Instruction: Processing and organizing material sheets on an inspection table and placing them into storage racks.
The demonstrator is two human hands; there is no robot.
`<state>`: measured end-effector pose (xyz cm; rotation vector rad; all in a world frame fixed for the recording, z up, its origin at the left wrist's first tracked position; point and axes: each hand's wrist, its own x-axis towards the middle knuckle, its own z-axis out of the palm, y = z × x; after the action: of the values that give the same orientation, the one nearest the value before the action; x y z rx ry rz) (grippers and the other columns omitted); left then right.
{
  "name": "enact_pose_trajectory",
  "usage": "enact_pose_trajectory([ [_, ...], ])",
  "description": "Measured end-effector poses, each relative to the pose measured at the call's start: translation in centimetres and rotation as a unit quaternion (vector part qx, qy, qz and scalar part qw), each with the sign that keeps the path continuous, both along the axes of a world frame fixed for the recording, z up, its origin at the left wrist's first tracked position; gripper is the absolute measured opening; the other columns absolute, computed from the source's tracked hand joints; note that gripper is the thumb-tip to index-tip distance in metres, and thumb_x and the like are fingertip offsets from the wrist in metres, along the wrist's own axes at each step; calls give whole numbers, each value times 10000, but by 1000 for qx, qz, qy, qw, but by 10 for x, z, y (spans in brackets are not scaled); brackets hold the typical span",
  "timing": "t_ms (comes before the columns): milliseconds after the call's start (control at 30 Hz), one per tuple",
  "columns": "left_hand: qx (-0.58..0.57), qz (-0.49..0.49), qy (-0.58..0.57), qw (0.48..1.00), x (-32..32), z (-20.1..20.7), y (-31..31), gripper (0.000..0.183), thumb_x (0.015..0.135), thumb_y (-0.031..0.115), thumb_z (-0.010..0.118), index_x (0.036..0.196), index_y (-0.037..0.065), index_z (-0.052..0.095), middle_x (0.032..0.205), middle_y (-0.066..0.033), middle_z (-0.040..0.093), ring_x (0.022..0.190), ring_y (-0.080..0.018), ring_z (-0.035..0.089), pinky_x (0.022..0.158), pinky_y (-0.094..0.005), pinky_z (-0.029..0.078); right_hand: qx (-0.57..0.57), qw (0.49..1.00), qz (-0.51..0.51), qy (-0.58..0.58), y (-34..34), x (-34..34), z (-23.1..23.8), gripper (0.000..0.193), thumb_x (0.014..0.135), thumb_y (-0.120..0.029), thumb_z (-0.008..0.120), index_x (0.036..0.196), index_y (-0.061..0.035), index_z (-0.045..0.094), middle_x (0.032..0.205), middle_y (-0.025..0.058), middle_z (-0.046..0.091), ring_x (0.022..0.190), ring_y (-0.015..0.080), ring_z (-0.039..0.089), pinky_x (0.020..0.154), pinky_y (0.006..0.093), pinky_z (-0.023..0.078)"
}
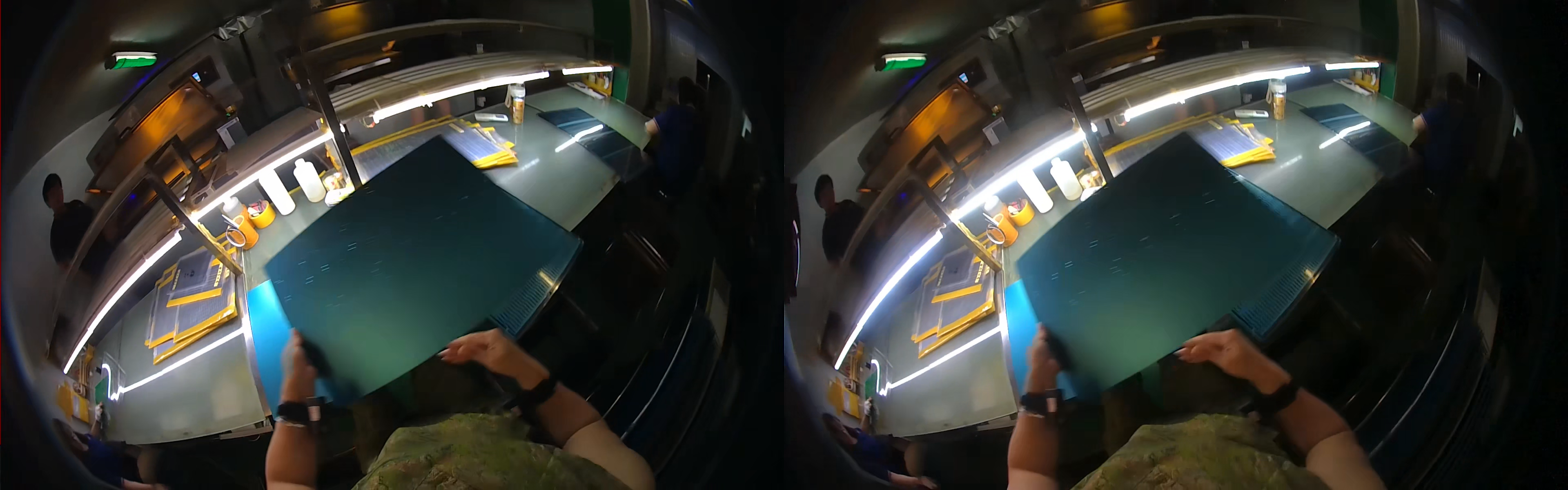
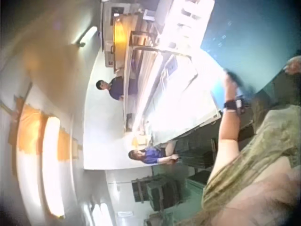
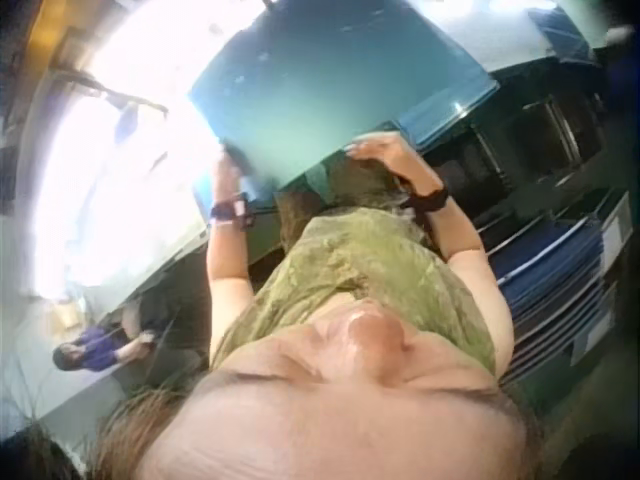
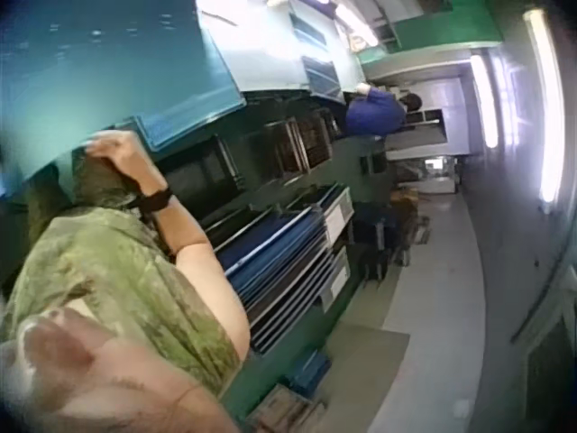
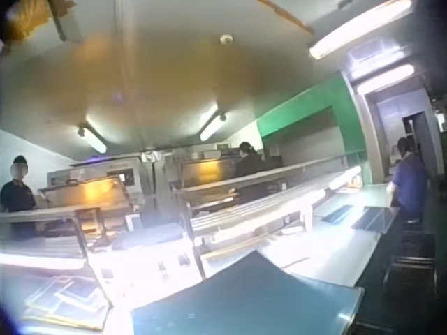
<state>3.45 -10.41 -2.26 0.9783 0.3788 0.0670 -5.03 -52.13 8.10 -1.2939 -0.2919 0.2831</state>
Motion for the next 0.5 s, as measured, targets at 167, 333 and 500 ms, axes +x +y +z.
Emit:
enact_pose_trajectory([
  [167, 142, 56, 99, 983, -64, 58, 99, 368, 954, 327, 432, 1118, 17, 542, 1038, -96, 610, 877, -201, 610, 775, -330, 501, -434, 797, -329, -261, -101, 14, -9, 79, 750, -48, 664, 798, -3, 619, 851, 130, 652, 833, 290, 631, 735, 343, 499],
  [333, 228, 142, 239, 933, -86, 22, 168, 419, 947, 346, 446, 1108, -30, 539, 1066, -139, 596, 905, -240, 591, 782, -377, 492, -577, 745, -112, -315, -98, 6, -36, 475, 648, -271, 775, 988, -30, 549, 1189, 150, 551, 1185, 356, 457, 1035, 467, 319],
  [500, 224, 114, 225, 942, -78, 17, 176, 341, 940, 289, 478, 1040, -26, 564, 1008, -121, 613, 856, -241, 586, 785, -400, 487, -585, 746, -75, -310, -107, 10, -45, 453, 699, -279, 736, 992, 8, 545, 1235, 183, 516, 1182, 389, 449, 1017, 449, 355],
])
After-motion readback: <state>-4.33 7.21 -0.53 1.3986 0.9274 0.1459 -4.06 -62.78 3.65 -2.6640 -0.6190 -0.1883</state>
